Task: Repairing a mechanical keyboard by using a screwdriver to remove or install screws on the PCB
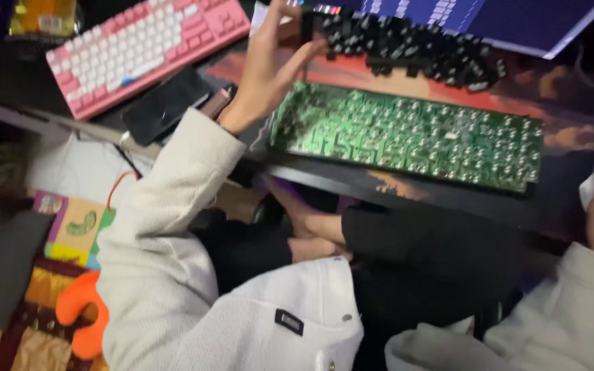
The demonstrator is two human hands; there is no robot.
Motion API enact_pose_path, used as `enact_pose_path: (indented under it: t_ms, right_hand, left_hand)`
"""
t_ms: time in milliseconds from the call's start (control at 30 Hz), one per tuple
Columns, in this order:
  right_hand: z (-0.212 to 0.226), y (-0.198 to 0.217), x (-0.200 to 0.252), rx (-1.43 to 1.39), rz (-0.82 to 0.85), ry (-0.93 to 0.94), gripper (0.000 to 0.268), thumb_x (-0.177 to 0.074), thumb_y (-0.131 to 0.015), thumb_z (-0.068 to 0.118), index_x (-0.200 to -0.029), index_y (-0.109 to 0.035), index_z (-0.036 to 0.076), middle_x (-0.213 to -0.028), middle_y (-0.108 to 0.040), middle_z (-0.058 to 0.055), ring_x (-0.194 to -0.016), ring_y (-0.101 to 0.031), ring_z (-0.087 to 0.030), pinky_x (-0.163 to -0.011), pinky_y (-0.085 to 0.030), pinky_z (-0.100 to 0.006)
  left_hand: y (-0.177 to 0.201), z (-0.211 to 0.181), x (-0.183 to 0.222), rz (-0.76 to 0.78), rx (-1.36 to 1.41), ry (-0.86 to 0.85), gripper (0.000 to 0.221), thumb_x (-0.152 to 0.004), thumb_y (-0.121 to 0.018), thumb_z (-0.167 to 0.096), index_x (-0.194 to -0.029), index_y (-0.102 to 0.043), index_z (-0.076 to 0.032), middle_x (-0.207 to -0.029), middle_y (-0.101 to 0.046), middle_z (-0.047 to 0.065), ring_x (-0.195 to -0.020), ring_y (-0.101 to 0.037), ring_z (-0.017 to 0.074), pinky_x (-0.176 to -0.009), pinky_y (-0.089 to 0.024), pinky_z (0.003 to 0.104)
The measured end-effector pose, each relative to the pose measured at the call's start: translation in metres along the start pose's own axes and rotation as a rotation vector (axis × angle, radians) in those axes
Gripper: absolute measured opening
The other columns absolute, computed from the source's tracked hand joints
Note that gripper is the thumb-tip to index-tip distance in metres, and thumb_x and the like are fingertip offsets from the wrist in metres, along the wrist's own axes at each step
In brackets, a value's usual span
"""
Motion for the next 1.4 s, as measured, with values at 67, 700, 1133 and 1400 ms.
enact_pose_path:
  t_ms: [67, 700, 1133, 1400]
  right_hand:
    - [0.028, -0.002, 0.004, 0.084, -0.063, 0.153, 0.051, -0.180, -0.059, 0.012, -0.144, -0.078, -0.017, -0.117, -0.070, -0.017, -0.093, -0.059, -0.028, -0.082, -0.046, -0.041]
    - [0.330, 0.000, 0.002, 0.017, 0.125, 0.556, 0.041, -0.123, -0.084, -0.025, -0.164, -0.080, -0.032, -0.150, -0.075, -0.041, -0.116, -0.065, -0.046, -0.109, -0.054, -0.052]
    - [0.236, 0.020, 0.019, 0.197, -0.095, 0.423, 0.063, -0.122, -0.082, -0.028, -0.181, -0.060, -0.026, -0.165, -0.071, -0.050, -0.138, -0.074, -0.064, -0.121, -0.058, -0.063]
    - [0.167, 0.011, 0.023, 0.255, -0.127, 0.374, 0.063, -0.125, -0.071, -0.026, -0.186, -0.057, -0.029, -0.170, -0.072, -0.056, -0.143, -0.077, -0.069, -0.118, -0.061, -0.062]
  left_hand:
    - [-0.013, -0.017, 0.003, 0.006, -0.020, -0.041, 0.036, -0.121, -0.078, 0.005, -0.142, -0.050, -0.005, -0.124, -0.085, 0.015, -0.099, -0.082, 0.0220, -0.085, -0.066, 0.034]
    - [-0.143, -0.058, 0.012, 0.194, 0.091, -0.040, 0.042, -0.114, -0.087, -0.017, -0.151, -0.074, -0.003, -0.133, -0.092, 0.010, -0.113, -0.091, 0.0230, -0.106, -0.074, 0.037]
    - [-0.154, -0.041, -0.006, 0.214, 0.148, 0.008, 0.025, -0.114, -0.084, -0.005, -0.139, -0.078, -0.005, -0.128, -0.087, 0.009, -0.108, -0.084, 0.0188, -0.104, -0.073, 0.033]
    - [-0.179, -0.016, 0.012, 0.235, 0.244, 0.053, 0.080, -0.129, -0.087, -0.007, -0.187, -0.043, -0.039, -0.135, -0.097, -0.004, -0.117, -0.091, 0.0065, -0.112, -0.072, 0.027]
Point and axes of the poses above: each hand's wrist, its own x-axis away from the middle knuckle, its own y-axis out of the back of the hand, z = x × y, the point moved 1 cm from there along -x, towards the middle knuckle
